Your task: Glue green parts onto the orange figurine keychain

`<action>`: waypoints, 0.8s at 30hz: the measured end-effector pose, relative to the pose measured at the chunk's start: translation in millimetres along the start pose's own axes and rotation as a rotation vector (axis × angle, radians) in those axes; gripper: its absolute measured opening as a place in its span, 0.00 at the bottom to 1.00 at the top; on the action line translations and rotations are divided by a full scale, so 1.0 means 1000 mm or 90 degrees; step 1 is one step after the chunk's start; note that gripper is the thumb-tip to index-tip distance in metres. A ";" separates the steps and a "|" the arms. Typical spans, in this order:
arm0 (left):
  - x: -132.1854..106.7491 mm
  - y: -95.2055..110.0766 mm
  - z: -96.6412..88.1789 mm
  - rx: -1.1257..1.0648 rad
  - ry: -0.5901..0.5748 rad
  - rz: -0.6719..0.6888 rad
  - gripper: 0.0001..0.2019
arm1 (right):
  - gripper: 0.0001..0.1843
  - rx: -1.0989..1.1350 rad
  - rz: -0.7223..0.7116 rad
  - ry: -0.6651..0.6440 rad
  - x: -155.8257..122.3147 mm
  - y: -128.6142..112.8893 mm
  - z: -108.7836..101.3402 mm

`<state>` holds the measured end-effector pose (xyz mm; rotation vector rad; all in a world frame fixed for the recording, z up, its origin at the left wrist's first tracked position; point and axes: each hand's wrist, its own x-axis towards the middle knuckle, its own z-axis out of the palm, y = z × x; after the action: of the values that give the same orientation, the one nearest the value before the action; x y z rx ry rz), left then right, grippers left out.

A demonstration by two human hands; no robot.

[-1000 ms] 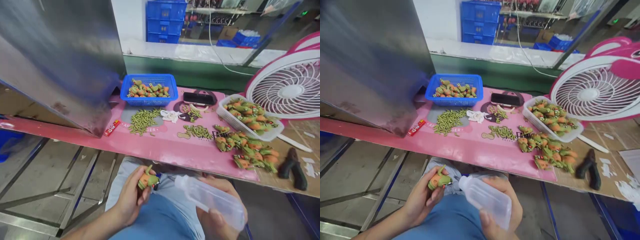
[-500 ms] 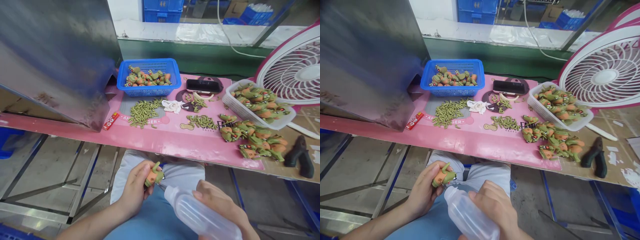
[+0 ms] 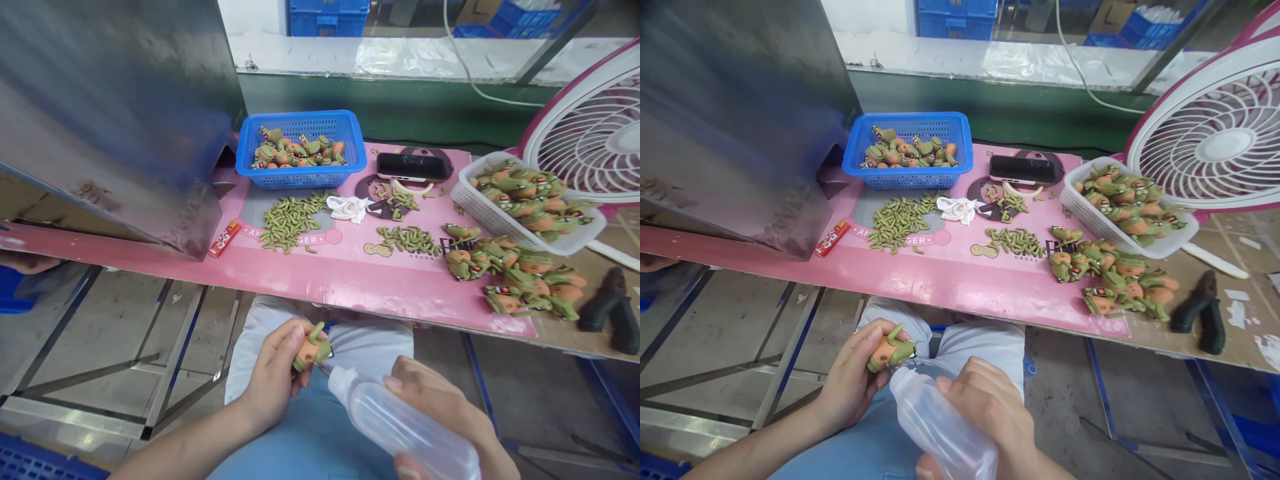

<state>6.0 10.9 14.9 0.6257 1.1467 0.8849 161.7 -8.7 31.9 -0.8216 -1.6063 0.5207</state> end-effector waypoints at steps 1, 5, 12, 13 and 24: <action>0.000 0.001 0.000 0.002 -0.001 0.000 0.19 | 0.15 -0.001 0.019 0.035 -0.002 0.000 0.004; -0.001 0.002 0.001 0.008 0.000 0.001 0.18 | 0.14 -0.014 0.063 0.116 -0.007 -0.001 0.015; -0.001 0.003 0.002 0.019 0.000 -0.001 0.19 | 0.13 -0.025 0.066 0.086 -0.007 0.000 0.013; -0.001 0.003 0.002 0.016 -0.001 -0.001 0.19 | 0.13 -0.026 0.063 0.080 -0.007 0.001 0.011; -0.001 0.009 0.007 0.020 0.025 -0.002 0.19 | 0.18 -0.040 -0.045 -0.029 0.001 0.002 -0.011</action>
<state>10.2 15.0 24.9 0.6343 1.1978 0.8822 172.9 -7.7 33.5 -0.8012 -1.6950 0.4433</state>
